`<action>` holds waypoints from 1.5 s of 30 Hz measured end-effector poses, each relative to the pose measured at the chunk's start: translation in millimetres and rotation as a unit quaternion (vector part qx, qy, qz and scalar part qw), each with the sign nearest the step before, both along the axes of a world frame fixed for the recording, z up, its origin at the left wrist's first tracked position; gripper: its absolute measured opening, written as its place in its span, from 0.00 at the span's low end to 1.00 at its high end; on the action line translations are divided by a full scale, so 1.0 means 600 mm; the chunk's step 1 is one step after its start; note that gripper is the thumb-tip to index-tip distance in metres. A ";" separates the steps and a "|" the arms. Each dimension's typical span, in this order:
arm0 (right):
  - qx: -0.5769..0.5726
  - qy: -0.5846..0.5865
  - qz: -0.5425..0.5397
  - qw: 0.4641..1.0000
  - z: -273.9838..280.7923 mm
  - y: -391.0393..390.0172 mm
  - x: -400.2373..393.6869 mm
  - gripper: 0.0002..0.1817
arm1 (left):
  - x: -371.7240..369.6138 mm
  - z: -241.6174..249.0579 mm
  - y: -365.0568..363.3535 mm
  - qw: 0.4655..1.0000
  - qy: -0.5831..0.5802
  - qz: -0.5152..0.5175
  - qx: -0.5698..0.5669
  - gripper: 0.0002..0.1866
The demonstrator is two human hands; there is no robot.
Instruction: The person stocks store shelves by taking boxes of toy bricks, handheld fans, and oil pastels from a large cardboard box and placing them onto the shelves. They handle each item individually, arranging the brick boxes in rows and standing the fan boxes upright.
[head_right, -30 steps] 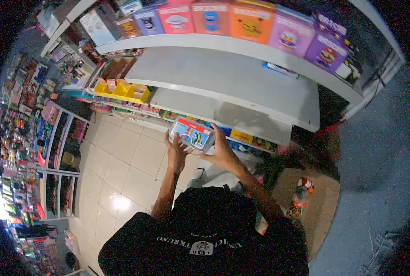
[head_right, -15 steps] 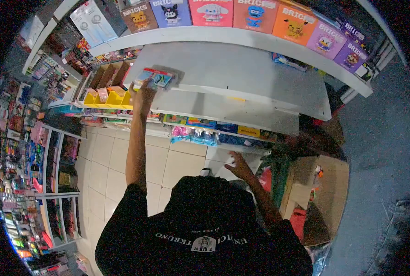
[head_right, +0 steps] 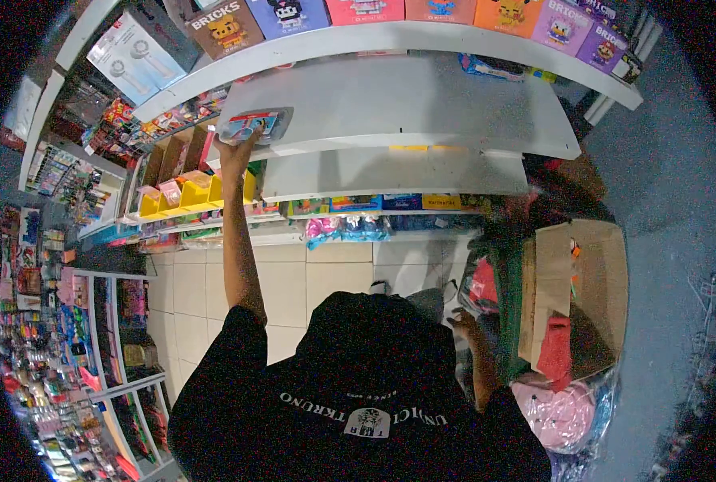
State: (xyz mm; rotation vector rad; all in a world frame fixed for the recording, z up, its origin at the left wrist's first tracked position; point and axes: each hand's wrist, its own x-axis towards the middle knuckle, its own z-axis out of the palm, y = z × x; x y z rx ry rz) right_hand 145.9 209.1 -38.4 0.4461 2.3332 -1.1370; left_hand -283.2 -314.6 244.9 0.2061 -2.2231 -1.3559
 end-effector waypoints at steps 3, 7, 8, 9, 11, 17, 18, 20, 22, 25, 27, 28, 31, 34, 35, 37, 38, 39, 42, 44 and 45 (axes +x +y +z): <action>0.026 -0.017 0.049 0.998 -0.075 0.028 0.067 0.22 | 0.051 0.061 0.036 0.958 -0.174 0.098 -0.204 0.53; 0.017 -0.114 0.010 0.993 -0.060 0.019 0.109 0.21 | 0.083 0.033 0.082 0.932 -0.004 0.109 -0.345 0.53; 0.001 -0.128 -0.018 0.992 -0.059 0.017 0.117 0.21 | 0.090 0.027 0.091 0.925 0.002 0.084 -0.370 0.53; -0.009 -0.138 -0.043 0.989 -0.060 0.016 0.125 0.21 | 0.090 0.027 0.095 0.916 0.005 0.076 -0.393 0.49; -0.031 -0.152 -0.091 0.984 -0.065 0.016 0.137 0.21 | 0.064 0.017 0.080 0.915 0.000 0.053 -0.401 0.45; -0.088 -0.149 -0.193 0.966 -0.075 -0.006 0.147 0.22 | -0.014 0.031 0.043 0.921 -0.092 0.021 -0.379 0.37; -0.098 -0.142 -0.207 0.963 -0.079 -0.008 0.148 0.22 | -0.043 0.009 0.031 0.925 -0.070 0.013 -0.374 0.37; -0.120 -0.127 -0.229 0.958 -0.087 -0.014 0.146 0.22 | -0.109 -0.031 -0.006 0.932 -0.025 -0.004 -0.362 0.36; -0.139 -0.091 -0.198 0.966 -0.079 -0.024 0.136 0.23 | -0.139 -0.030 -0.013 0.930 -0.014 0.016 -0.367 0.36; -0.154 -0.020 -0.110 0.982 -0.041 -0.045 0.119 0.24 | -0.150 -0.012 -0.006 0.928 -0.049 0.045 -0.366 0.37; -0.191 -0.013 -0.104 0.976 -0.064 -0.042 0.130 0.25 | -0.166 -0.018 -0.009 0.930 -0.038 0.058 -0.361 0.37; -0.221 -0.028 -0.126 0.967 -0.110 -0.028 0.142 0.25 | -0.173 -0.020 -0.010 0.931 -0.033 0.063 -0.357 0.37; -0.108 -0.184 -0.096 0.972 -0.022 -0.044 0.117 0.29 | -0.187 -0.019 -0.015 0.933 -0.033 0.063 -0.354 0.37; -0.090 -0.225 -0.181 0.953 -0.011 -0.050 0.154 0.27 | -0.188 -0.020 -0.018 0.940 -0.021 0.063 -0.335 0.38; -0.096 -0.228 -0.189 0.950 -0.014 -0.045 0.164 0.27 | -0.187 -0.018 -0.014 0.940 -0.025 0.071 -0.333 0.38; -0.102 -0.239 -0.194 0.946 -0.016 -0.035 0.177 0.27 | -0.190 -0.014 -0.008 0.939 -0.026 0.083 -0.333 0.39; -0.105 -0.243 -0.195 0.944 -0.016 -0.029 0.184 0.27 | -0.190 -0.013 -0.007 0.939 -0.029 0.080 -0.332 0.39; -0.106 -0.249 -0.193 0.943 -0.010 -0.028 0.186 0.27 | -0.188 -0.011 -0.007 0.940 -0.032 0.077 -0.332 0.39; -0.112 -0.259 -0.190 0.940 0.002 -0.027 0.178 0.27 | -0.195 -0.007 -0.007 0.942 -0.030 0.072 -0.328 0.38; -0.115 -0.261 -0.183 0.941 0.011 -0.027 0.174 0.28 | -0.201 -0.015 -0.011 0.941 -0.024 0.068 -0.331 0.38; -0.115 -0.264 -0.180 0.941 0.017 -0.026 0.168 0.28 | -0.200 -0.017 -0.012 0.939 -0.019 0.067 -0.336 0.38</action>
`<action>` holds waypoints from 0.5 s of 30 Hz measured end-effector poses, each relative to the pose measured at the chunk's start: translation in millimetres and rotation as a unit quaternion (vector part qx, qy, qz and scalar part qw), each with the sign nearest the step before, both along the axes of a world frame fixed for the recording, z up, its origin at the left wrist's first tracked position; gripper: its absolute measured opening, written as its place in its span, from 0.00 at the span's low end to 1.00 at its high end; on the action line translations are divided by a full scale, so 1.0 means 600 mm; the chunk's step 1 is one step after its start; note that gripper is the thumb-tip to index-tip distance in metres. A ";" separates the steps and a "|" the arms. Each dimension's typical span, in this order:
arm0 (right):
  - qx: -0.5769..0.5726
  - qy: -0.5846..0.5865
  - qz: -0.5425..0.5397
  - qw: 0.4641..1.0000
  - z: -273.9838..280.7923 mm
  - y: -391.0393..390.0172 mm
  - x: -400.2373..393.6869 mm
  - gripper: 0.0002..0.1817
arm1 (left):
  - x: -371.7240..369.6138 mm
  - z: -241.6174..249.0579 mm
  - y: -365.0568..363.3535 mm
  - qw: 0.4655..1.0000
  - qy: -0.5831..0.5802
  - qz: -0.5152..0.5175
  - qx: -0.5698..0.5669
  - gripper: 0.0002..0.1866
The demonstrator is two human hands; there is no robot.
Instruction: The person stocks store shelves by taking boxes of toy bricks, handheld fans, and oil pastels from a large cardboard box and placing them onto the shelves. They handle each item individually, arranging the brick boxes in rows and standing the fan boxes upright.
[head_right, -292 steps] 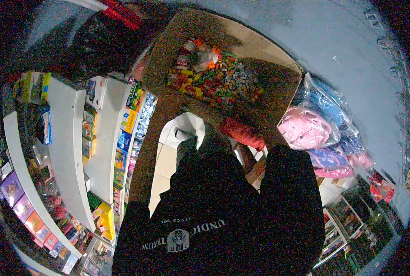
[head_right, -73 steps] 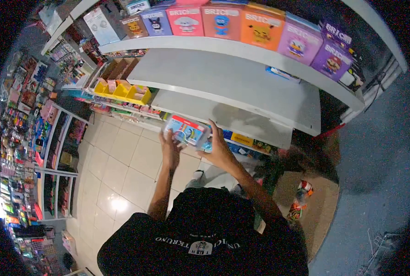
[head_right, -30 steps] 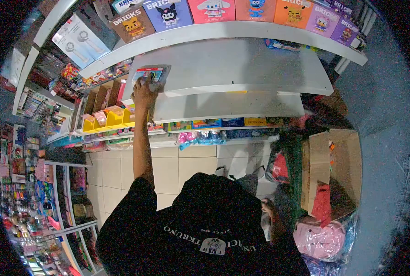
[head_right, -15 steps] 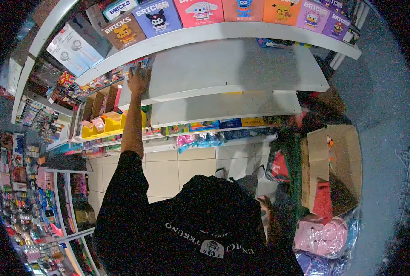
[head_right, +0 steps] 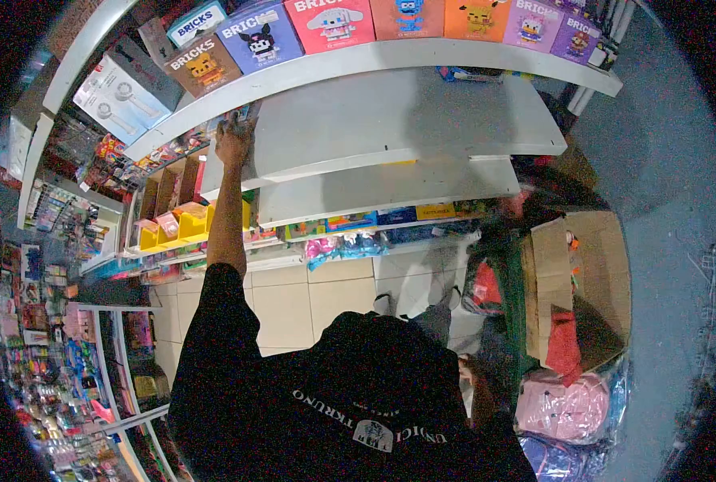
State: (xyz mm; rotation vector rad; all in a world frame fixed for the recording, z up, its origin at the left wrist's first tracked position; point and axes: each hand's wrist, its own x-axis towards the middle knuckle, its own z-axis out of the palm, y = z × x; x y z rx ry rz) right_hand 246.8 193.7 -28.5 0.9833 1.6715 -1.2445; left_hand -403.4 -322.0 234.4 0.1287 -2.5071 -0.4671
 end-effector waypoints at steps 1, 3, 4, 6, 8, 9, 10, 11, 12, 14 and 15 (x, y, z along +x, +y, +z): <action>-0.002 -0.001 0.004 1.000 0.005 0.001 -0.009 0.28 | -0.002 -0.002 0.000 1.000 0.005 -0.002 -0.006 0.37; -0.003 0.003 0.014 1.000 0.021 0.001 -0.024 0.28 | -0.002 0.000 0.005 1.000 0.005 0.011 -0.025 0.37; -0.003 0.010 0.021 1.000 0.030 0.000 -0.030 0.28 | -0.002 0.002 0.007 0.999 0.005 0.018 -0.035 0.36; -0.010 0.039 0.026 0.999 0.033 -0.001 -0.039 0.25 | -0.019 -0.019 -0.003 0.998 0.037 0.002 -0.051 0.35; -0.023 0.029 -0.021 0.999 -0.009 0.009 -0.038 0.22 | -0.025 -0.022 -0.005 0.997 0.045 -0.008 -0.066 0.34; -0.025 0.022 -0.036 0.999 -0.017 0.011 -0.039 0.21 | -0.021 -0.019 -0.006 0.997 0.036 -0.009 -0.073 0.34; -0.022 0.012 -0.036 0.999 -0.003 0.007 -0.045 0.22 | -0.019 -0.018 -0.008 0.996 0.028 -0.011 -0.079 0.33; -0.017 0.003 -0.036 0.999 0.012 0.005 -0.053 0.22 | -0.019 -0.018 -0.007 0.996 0.033 -0.018 -0.083 0.33; -0.013 -0.006 -0.036 0.999 0.032 0.002 -0.064 0.23 | -0.021 -0.020 -0.007 0.995 0.038 -0.025 -0.088 0.32; -0.006 -0.025 -0.035 0.999 0.053 -0.007 -0.078 0.24 | -0.015 -0.017 -0.004 0.995 0.045 -0.029 -0.084 0.31; -0.011 -0.024 -0.038 0.999 0.054 -0.008 -0.080 0.25 | -0.008 -0.012 0.004 0.996 0.048 -0.026 -0.074 0.30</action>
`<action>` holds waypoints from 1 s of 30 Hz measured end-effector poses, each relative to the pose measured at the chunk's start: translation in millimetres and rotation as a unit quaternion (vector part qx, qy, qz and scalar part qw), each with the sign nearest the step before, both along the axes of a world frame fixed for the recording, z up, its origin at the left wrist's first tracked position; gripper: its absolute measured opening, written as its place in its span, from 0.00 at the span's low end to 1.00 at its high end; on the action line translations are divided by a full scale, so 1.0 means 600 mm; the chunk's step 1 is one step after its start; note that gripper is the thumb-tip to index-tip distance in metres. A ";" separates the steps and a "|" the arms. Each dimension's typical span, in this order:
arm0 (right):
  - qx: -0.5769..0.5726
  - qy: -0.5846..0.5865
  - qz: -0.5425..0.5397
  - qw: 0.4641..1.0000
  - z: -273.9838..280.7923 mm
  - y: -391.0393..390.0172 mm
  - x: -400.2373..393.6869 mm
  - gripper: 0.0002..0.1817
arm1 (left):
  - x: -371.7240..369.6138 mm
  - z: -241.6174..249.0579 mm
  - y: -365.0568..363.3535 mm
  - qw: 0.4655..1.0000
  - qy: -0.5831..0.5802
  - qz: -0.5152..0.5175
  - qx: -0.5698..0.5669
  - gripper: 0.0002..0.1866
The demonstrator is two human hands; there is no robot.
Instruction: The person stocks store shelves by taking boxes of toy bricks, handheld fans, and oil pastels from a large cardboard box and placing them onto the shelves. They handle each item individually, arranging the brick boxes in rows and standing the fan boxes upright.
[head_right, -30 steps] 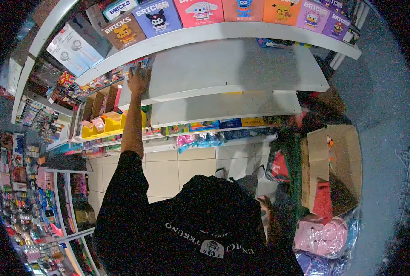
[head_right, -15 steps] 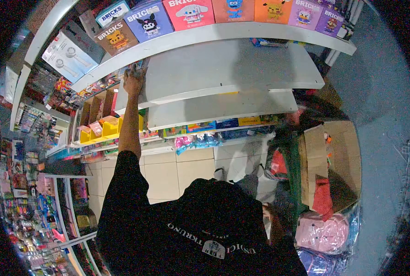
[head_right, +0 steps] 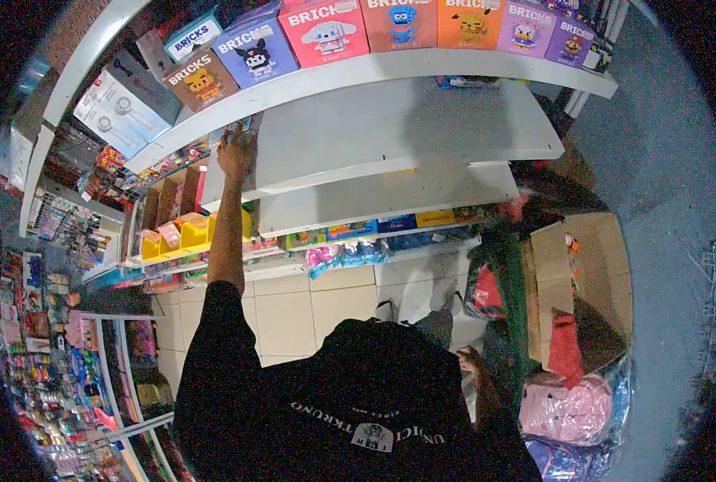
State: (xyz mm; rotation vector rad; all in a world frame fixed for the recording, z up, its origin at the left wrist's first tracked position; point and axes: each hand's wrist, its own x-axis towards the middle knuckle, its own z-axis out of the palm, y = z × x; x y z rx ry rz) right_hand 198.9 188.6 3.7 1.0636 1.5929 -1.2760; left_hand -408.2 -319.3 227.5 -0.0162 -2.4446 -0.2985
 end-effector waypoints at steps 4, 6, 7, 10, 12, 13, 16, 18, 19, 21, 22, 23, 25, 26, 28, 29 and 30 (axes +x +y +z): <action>-0.058 0.039 -0.054 0.996 -0.083 0.017 0.037 0.33 | 0.003 0.002 0.012 0.999 0.039 -0.010 0.007 0.28; -0.073 0.061 -0.071 0.993 -0.130 0.030 0.051 0.35 | -0.003 0.000 0.014 0.999 0.038 0.012 -0.026 0.28; -0.075 0.086 -0.077 0.990 -0.177 0.043 0.067 0.35 | -0.005 0.000 0.016 0.998 0.037 0.023 -0.043 0.28; -0.168 0.218 -0.154 0.949 -0.387 0.113 0.148 0.35 | 0.010 0.019 0.031 1.000 0.018 0.022 0.001 0.28; -0.060 0.197 -0.138 0.969 -0.371 0.097 0.142 0.31 | 0.019 0.029 0.037 0.999 0.009 0.035 0.003 0.29; -0.039 0.174 -0.111 0.978 -0.344 0.091 0.132 0.28 | 0.023 0.030 0.040 0.999 0.004 0.041 0.003 0.30; -0.009 0.083 -0.047 0.995 -0.240 0.071 0.097 0.22 | 0.018 0.021 0.028 1.000 -0.008 0.016 0.018 0.30; 0.022 0.053 0.015 0.998 -0.225 0.068 0.085 0.20 | 0.027 0.029 0.031 1.000 0.000 0.002 0.017 0.31; 0.050 0.056 0.059 0.995 -0.245 0.066 0.084 0.20 | 0.015 0.022 0.021 0.999 0.028 -0.033 0.017 0.32; -0.071 0.090 -0.049 0.992 -0.236 0.067 0.091 0.16 | 0.006 0.021 0.015 0.996 0.062 -0.064 0.022 0.34; -0.054 0.095 -0.071 0.991 -0.221 0.060 0.090 0.15 | 0.021 0.039 0.026 0.996 0.068 -0.060 0.027 0.34; -0.032 0.091 -0.088 0.991 -0.206 0.052 0.083 0.15 | 0.040 0.063 0.043 0.985 0.060 -0.133 0.094 0.32; -0.012 0.105 -0.115 0.988 -0.181 0.045 0.079 0.15 | 0.074 0.086 0.086 0.965 0.108 -0.199 0.134 0.29; -0.033 0.226 -0.066 0.971 -0.221 0.060 0.098 0.17 | 0.085 0.084 0.105 0.965 0.130 -0.199 0.107 0.27; 0.061 0.226 -0.063 0.970 -0.155 0.054 0.091 0.17 | 0.111 0.075 0.137 0.969 0.136 -0.200 0.052 0.23; 0.099 0.230 -0.065 0.966 -0.114 0.054 0.082 0.17 | 0.134 0.081 0.161 0.964 0.079 -0.239 0.082 0.21; 0.127 0.235 -0.058 0.962 -0.075 0.057 0.069 0.17 | 0.162 0.085 0.194 0.954 0.021 -0.278 0.109 0.19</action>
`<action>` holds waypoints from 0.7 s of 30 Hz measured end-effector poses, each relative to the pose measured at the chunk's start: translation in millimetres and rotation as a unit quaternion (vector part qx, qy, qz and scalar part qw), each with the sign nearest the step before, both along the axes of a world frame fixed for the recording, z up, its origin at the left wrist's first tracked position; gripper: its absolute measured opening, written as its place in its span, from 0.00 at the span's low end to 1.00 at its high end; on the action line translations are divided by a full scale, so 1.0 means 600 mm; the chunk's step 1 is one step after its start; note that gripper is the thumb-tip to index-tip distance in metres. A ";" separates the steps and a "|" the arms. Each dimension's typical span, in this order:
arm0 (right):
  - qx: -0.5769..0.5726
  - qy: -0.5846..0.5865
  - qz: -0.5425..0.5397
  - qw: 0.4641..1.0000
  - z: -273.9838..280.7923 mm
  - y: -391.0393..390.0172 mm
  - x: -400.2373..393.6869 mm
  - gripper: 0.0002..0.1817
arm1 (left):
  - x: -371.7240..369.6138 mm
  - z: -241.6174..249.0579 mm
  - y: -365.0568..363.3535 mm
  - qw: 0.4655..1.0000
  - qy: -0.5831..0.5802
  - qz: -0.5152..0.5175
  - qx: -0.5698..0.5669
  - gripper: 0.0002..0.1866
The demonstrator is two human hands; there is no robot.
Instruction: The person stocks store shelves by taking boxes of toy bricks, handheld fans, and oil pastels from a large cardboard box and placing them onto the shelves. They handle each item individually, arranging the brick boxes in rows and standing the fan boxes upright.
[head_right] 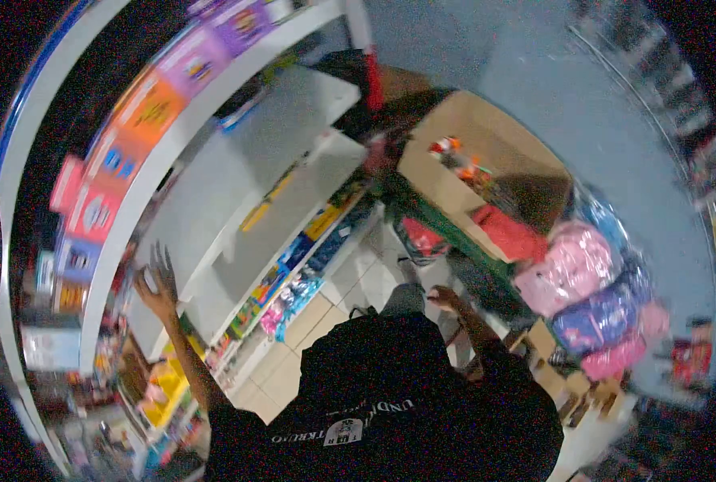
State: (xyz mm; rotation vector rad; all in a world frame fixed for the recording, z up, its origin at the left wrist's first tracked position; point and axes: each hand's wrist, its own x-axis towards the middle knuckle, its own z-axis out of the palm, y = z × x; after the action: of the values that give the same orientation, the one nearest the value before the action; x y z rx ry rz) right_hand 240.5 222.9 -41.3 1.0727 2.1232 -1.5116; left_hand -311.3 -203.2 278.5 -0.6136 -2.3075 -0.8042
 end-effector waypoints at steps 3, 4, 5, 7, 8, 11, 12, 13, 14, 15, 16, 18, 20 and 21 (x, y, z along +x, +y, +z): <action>0.105 0.032 0.064 0.992 0.038 0.035 -0.022 0.20 | 0.077 -0.051 0.096 0.987 -0.004 -0.149 -0.052 0.16; 0.133 0.066 0.040 0.988 0.091 0.037 -0.032 0.17 | 0.112 -0.071 0.130 0.971 0.049 -0.202 -0.117 0.15; 0.136 0.041 0.018 0.990 0.075 0.054 -0.037 0.15 | 0.153 -0.106 0.163 0.980 0.018 -0.170 -0.100 0.14; 0.200 0.151 -0.019 0.968 0.115 0.073 -0.046 0.13 | 0.225 -0.160 0.228 0.972 -0.022 -0.202 -0.117 0.12; 0.232 0.204 -0.036 0.950 0.145 0.084 -0.051 0.13 | 0.255 -0.178 0.255 0.951 -0.032 -0.267 -0.151 0.12; 0.299 0.134 -0.065 0.943 0.263 0.120 -0.062 0.12 | 0.329 -0.350 0.305 0.898 -0.241 -0.364 -0.053 0.12; 0.316 0.178 -0.098 0.927 0.277 0.139 -0.054 0.12 | 0.351 -0.385 0.316 0.863 -0.315 -0.390 -0.066 0.12; 0.333 0.222 -0.128 0.908 0.287 0.161 -0.047 0.12 | 0.377 -0.377 0.342 0.830 -0.341 -0.431 -0.095 0.12; 0.348 0.265 -0.154 0.886 0.300 0.185 -0.038 0.12 | 0.403 -0.368 0.364 0.794 -0.368 -0.468 -0.123 0.11; 0.359 0.232 -0.172 0.888 0.332 0.209 -0.029 0.12 | 0.423 -0.364 0.383 0.764 -0.423 -0.465 -0.145 0.12; 0.370 0.198 -0.188 0.888 0.372 0.237 -0.021 0.12 | 0.439 -0.364 0.398 0.731 -0.477 -0.459 -0.166 0.12; 0.413 0.180 -0.221 0.865 0.385 0.311 -0.002 0.12 | 0.457 -0.392 0.416 0.693 -0.538 -0.453 -0.158 0.12; 0.410 0.182 -0.271 0.851 0.339 0.404 0.037 0.12 | 0.458 -0.419 0.425 0.665 -0.565 -0.459 -0.165 0.11; 0.375 0.169 -0.304 0.860 0.307 0.445 0.054 0.13 | 0.444 -0.508 0.396 0.665 -0.519 -0.525 -0.112 0.13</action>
State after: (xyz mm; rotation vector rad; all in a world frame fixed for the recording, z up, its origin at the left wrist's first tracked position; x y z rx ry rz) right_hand 272.8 490.1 142.6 2.0232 2.9217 -1.1247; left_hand -45.2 34.2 -26.0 -2.1920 -2.9213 -1.7276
